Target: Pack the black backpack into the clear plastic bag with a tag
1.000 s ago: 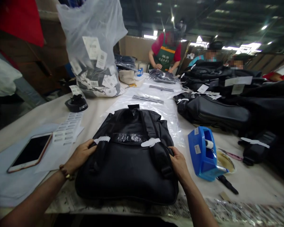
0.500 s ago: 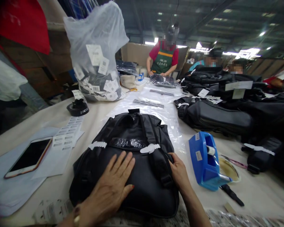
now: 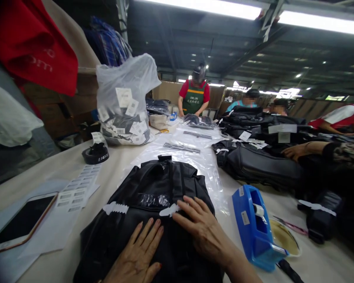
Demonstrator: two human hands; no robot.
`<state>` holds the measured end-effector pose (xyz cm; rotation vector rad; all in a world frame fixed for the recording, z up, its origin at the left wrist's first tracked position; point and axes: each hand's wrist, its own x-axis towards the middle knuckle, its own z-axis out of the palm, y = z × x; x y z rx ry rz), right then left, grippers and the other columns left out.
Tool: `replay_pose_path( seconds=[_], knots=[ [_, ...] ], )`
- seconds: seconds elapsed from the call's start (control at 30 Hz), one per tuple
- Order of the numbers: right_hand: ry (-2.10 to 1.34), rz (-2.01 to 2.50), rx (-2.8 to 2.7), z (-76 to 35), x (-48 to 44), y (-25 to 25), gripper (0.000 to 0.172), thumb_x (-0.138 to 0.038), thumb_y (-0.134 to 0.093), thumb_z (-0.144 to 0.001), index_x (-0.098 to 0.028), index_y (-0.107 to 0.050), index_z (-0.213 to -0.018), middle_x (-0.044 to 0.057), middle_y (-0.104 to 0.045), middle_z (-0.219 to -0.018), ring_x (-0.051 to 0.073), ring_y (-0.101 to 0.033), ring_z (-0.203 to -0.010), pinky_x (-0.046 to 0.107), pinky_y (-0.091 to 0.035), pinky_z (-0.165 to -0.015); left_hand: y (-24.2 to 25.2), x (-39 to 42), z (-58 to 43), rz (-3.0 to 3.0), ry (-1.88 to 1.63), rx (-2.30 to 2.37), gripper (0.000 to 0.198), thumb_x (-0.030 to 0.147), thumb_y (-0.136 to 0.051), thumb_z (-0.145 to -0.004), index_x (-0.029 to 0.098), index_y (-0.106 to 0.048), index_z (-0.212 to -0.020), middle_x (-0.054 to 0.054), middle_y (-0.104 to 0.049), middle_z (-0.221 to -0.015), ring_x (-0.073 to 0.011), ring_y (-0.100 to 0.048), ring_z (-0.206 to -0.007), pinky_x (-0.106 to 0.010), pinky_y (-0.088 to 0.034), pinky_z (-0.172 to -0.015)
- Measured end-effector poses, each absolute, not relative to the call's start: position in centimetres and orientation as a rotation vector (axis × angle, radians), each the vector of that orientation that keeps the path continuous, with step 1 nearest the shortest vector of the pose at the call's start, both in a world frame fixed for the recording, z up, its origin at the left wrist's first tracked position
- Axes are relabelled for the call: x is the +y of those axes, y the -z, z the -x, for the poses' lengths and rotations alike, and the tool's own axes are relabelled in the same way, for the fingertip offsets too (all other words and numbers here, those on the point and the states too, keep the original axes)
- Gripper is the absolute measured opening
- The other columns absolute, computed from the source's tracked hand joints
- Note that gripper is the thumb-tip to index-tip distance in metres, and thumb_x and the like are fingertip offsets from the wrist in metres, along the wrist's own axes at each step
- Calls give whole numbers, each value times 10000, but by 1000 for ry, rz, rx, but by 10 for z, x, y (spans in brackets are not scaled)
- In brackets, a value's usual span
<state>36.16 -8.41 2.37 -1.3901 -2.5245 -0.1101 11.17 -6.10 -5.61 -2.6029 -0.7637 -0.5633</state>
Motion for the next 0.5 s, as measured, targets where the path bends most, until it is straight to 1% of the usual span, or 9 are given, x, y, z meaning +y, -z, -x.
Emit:
replay_pose_path(
  seconds=[0.1,0.17,0.23,0.3,0.37,0.4,0.43,0.47,0.5],
  knots=[
    [-62,1353,-2583,-359,-88,-26,620,-71,-411,-765,-304,-384,-1339,27,-470,-1351,192,-405,-1262,413,-323,-1071,62,-55,-111,2542,607,-734,723,516,-436,-820,125,-227,-1392,-96,-421,-1363,-273,-386,-1246,-390,-351,-966],
    [-130,1359,-2540,-362,-92,-20,564,-102,-426,-772,-294,-444,-1301,28,-475,-1344,192,-411,-1259,400,-337,-1066,64,-52,-113,2476,641,-680,692,539,-440,-815,116,-325,-1350,-94,-481,-1316,-273,-441,-1196,-382,-361,-943],
    [-182,1363,-2527,-366,-94,-13,552,-111,-437,-767,-304,-466,-1283,21,-478,-1336,200,-406,-1261,415,-336,-1066,66,-50,-116,2438,674,-614,653,569,-434,-815,102,-438,-1270,-100,-541,-1254,-280,-501,-1130,-379,-392,-902],
    [-208,1364,-2522,-369,-96,-7,533,-121,-443,-773,-310,-481,-1271,19,-490,-1319,206,-415,-1250,426,-340,-1063,65,-51,-116,2412,728,-568,567,520,-448,-837,89,-504,-1200,-105,-593,-1182,-266,-541,-1081,-357,-420,-878],
    [-196,1353,-2505,-371,-95,-1,481,-156,-453,-797,-310,-503,-1250,19,-506,-1299,212,-435,-1232,426,-359,-1050,56,-52,-111,2408,809,-509,419,337,-479,-863,124,-489,-1224,-66,-629,-1126,-208,-543,-1086,-296,-425,-907],
    [-187,1328,-2495,-372,-95,1,459,-183,-471,-802,-313,-511,-1241,18,-512,-1290,217,-447,-1220,423,-371,-1041,48,-53,-106,2414,842,-521,418,243,-480,-858,172,-449,-1269,-35,-633,-1120,-185,-531,-1106,-279,-420,-929],
    [-178,1299,-2484,-373,-94,3,453,-209,-493,-801,-319,-510,-1240,16,-516,-1283,222,-456,-1210,419,-381,-1032,38,-52,-100,2425,870,-557,482,175,-470,-847,227,-385,-1319,-8,-626,-1133,-162,-514,-1130,-268,-415,-946],
    [-173,1279,-2469,-374,-93,5,457,-226,-512,-797,-328,-505,-1242,13,-518,-1278,225,-462,-1202,416,-386,-1028,27,-51,-92,2431,882,-692,552,191,-470,-841,290,-307,-1359,5,-601,-1175,-190,-493,-1159,-323,-424,-953],
    [-168,1269,-2451,-375,-93,7,466,-234,-527,-791,-337,-501,-1245,9,-517,-1278,228,-464,-1198,415,-386,-1027,17,-48,-85,2392,883,-903,590,254,-476,-835,290,-259,-1383,-29,-558,-1238,-226,-484,-1170,-364,-443,-931]
  ],
)
